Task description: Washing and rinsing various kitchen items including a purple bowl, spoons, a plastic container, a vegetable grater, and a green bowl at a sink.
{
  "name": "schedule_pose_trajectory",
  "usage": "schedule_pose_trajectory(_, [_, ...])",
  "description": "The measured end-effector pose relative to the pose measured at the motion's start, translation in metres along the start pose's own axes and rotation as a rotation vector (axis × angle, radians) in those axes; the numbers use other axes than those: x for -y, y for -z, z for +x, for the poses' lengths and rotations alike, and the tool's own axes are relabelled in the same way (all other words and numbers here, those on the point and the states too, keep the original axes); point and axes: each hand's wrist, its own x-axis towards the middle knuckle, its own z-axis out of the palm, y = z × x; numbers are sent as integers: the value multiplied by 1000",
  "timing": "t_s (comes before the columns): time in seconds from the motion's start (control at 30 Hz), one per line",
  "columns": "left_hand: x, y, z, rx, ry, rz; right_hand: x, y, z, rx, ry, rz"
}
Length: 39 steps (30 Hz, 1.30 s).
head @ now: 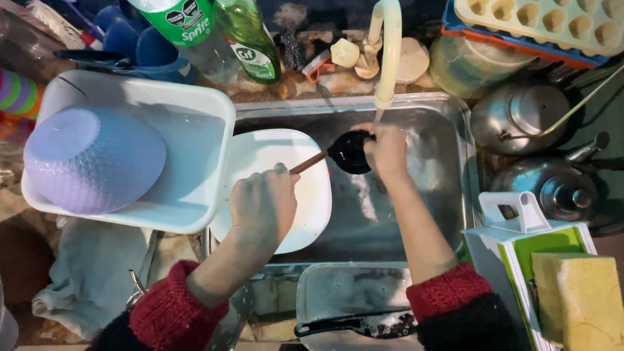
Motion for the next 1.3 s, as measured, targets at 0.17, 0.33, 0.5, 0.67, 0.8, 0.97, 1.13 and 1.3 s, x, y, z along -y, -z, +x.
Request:
schedule_pose_trajectory(0.17, [-7,4,-4,-43,-43,11,39,16,-6,26,-47,-109])
schedule_pose_trajectory(0.33, [-10,5,-7,-55,-37,31,15,10,3,43,-98,-12])
schedule_pose_trajectory(0.5, [-10,6,-10,-49,-39,41,-27,-3,14,24,-123,52])
schedule_pose_trajectory(0.67, [-11,6,-11,-90,-16,121,-23,-4,19,-57,-285,258])
schedule_pose_trajectory(0.8, [-13,8,-11,-109,42,48,14,-14,0,-219,-616,488])
schedule_pose_trajectory(0.97, [-31,-16,-31,53,219,-136,-53,-91,-2,-179,-836,963])
schedule_pose_trajectory(1.13, [-21,-25,-43,60,293,-117,-19,-30,-16,-92,-517,419])
schedule_pose_trajectory(1.3, [-14,-22,-39,6,203,8,39,14,-6,-126,103,-488])
